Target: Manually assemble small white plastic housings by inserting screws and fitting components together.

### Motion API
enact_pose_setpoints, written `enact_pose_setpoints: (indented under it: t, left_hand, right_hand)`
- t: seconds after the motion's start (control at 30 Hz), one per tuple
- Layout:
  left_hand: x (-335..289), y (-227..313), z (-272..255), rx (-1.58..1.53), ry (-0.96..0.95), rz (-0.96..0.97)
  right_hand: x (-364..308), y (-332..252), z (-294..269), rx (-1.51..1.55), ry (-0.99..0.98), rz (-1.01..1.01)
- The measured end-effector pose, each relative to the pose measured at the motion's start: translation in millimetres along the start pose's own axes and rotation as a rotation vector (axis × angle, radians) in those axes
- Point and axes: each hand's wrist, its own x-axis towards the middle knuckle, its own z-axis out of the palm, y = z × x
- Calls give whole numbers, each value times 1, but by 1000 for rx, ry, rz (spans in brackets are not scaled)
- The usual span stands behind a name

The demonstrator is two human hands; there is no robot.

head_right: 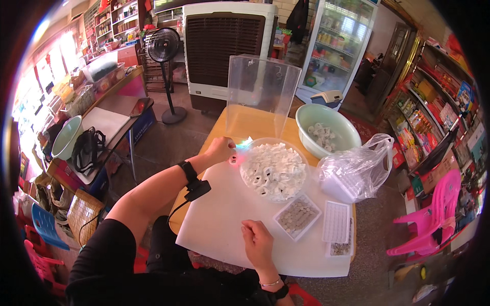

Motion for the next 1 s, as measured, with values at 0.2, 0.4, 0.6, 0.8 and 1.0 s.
enact_pose_setpoints:
  t: [0.2,0.4,0.6,0.8,1.0]
  left_hand:
    - [25,16,3,-175,-45,-65]
    - [56,39,6,195,65,-186]
    - [85,39,24,292,-41,-181]
    - [99,14,30,-46,-264,191]
    - [83,-2,15,-87,58,160]
  right_hand:
    - [-2,0,1,31,2,63]
    - [2,1,-1,8,-24,91]
    - [3,3,-3,74,-12,128]
    - [4,5,-4,54,-48,90]
    - [3,9,-1,105,-50,91]
